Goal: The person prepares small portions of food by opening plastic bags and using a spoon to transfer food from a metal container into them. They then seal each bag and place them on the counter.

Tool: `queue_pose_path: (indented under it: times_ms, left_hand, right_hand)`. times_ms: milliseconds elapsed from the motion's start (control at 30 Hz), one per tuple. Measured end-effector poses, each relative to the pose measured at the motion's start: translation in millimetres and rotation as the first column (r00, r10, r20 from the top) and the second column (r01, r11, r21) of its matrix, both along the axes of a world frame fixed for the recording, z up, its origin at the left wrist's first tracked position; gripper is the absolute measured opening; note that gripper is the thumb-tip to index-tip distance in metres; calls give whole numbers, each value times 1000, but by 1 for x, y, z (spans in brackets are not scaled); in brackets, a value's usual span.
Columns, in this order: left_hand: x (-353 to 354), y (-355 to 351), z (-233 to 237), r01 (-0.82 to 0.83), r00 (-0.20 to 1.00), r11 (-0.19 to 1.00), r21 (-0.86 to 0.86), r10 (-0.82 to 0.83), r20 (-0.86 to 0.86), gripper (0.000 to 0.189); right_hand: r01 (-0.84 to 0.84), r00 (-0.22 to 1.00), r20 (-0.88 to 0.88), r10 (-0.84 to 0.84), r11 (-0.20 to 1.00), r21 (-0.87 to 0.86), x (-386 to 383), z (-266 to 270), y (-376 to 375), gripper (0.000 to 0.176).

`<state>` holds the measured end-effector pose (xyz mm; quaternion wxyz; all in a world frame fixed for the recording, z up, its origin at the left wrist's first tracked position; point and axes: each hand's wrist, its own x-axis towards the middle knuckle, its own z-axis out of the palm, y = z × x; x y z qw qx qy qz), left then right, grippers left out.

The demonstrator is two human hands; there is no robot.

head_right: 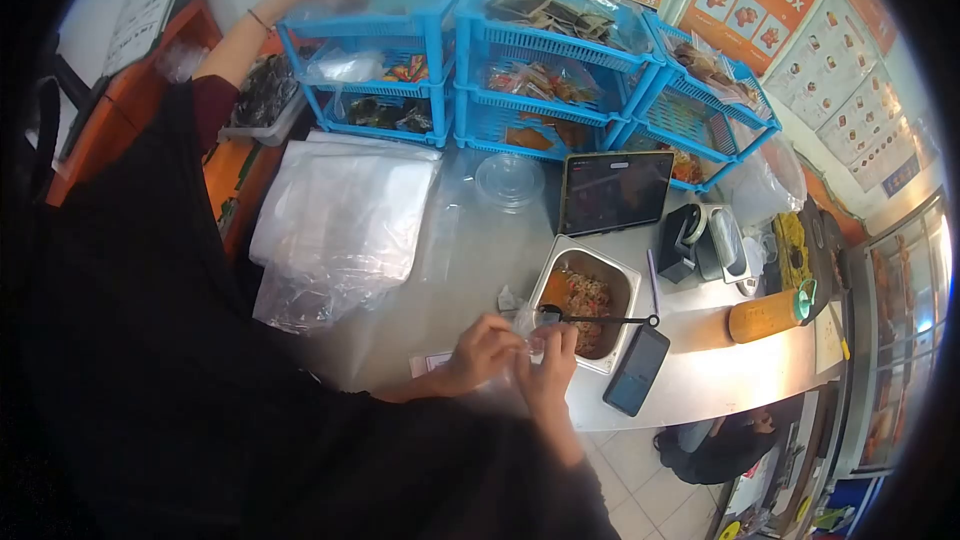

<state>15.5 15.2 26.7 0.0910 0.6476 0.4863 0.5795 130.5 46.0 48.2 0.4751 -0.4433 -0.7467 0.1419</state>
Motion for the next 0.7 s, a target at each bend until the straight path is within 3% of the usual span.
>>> queue_pose_path:
  times_ms: [100,167,233,333,433,467,567,633,700]
  left_hand:
    - [11,2,1,31,999,999,-39,-30,21,26]
    - [11,6,2,62,947,945,-322,46,318,24]
    - [0,12,12,34,941,942,-333,82,328,25]
    - [-4,15,15,-68,997,998,11,67,48,21]
    - [11,17,8,-41,992,993,-110,53,112,21]
    - [17,15,1,-14,978,987,-162,47,203,20]
    - [-3,18,9,-78,977,989,-129,102,185,17]
    - [-5,11,15,-90,991,993,-81,98,91,21]
    - [-2,9,17,-125,985,992,-13,123,-118,30]
  right_hand:
    - [-62,991,120,56,997,47,4,0,7,18]
    - [-168,964,226,137,978,122,-1,4,2,18]
    - [-182,953,270,137,972,149,-5,7,-1,20]
    - [-94,982,169,79,992,84,-6,9,2,18]
    - [-40,995,92,29,993,112,-2,17,4,18]
    - [-124,985,140,99,975,185,-2,20,4,17]
    - [-183,960,239,150,975,123,4,13,1,16]
    - [-184,965,209,161,979,92,2,4,2,17]
    - [-145,989,-37,147,989,42,1,8,10,20]
